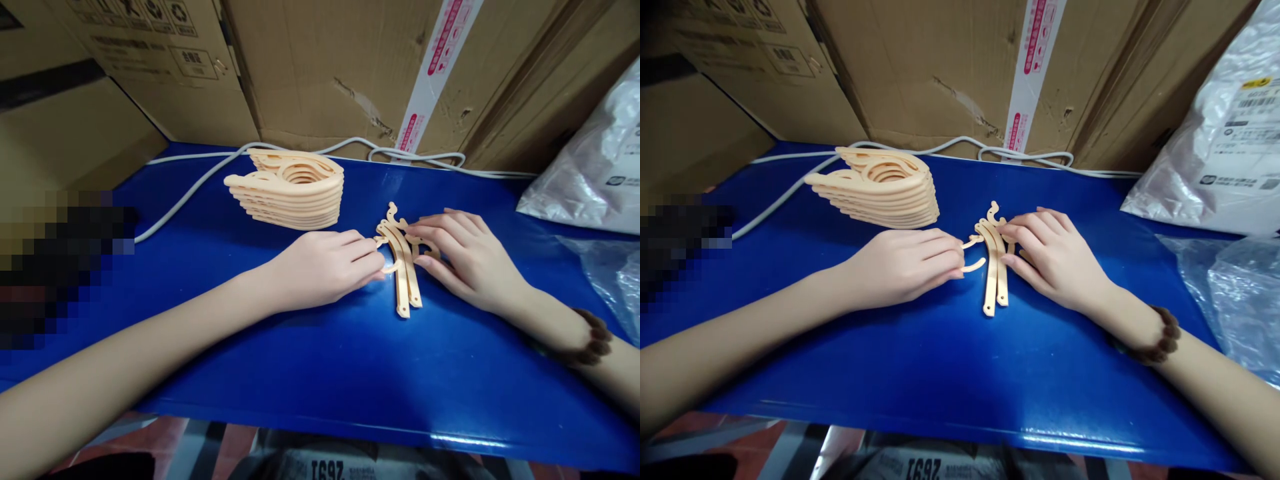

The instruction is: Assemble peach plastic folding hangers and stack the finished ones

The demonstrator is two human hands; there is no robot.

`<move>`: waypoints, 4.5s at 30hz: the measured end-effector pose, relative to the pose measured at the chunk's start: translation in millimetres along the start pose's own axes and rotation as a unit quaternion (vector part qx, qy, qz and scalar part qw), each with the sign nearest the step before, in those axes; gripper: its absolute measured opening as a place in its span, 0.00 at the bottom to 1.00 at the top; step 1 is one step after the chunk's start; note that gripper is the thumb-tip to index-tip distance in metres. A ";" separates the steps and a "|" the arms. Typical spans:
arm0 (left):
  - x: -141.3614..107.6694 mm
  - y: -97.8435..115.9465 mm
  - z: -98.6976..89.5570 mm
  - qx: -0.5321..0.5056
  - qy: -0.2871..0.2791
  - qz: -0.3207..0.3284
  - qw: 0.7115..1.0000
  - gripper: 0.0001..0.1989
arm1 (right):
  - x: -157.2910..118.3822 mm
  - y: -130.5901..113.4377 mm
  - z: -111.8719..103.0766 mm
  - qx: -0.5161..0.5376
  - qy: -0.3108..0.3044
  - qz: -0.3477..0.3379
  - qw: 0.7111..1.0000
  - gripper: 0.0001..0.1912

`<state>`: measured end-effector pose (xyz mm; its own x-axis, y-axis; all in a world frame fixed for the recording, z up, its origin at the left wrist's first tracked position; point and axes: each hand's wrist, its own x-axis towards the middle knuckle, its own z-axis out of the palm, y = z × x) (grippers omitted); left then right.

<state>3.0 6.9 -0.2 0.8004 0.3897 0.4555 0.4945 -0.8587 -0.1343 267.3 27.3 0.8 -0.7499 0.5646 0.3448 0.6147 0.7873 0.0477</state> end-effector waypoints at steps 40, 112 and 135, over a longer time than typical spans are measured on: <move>-0.4 6.0 10.6 -0.118 0.006 0.005 0.993 0.23 | 14.0 -17.6 -52.0 0.229 0.097 0.154 0.956 0.06; -1.6 3.6 5.0 -0.056 -0.036 -0.033 0.997 0.13 | 47.4 -43.3 -5.6 0.474 0.260 0.292 0.789 0.12; -3.2 2.8 -1.0 -0.023 -0.104 -0.018 0.994 0.14 | 23.9 -21.0 -3.0 0.478 0.203 0.378 0.766 0.11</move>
<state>1.5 2.8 -1.1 0.8379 0.4759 0.2674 0.5114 -0.8557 -0.0796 237.2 23.5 10.9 -0.0107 0.9779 0.2086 0.2295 0.2054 -0.9514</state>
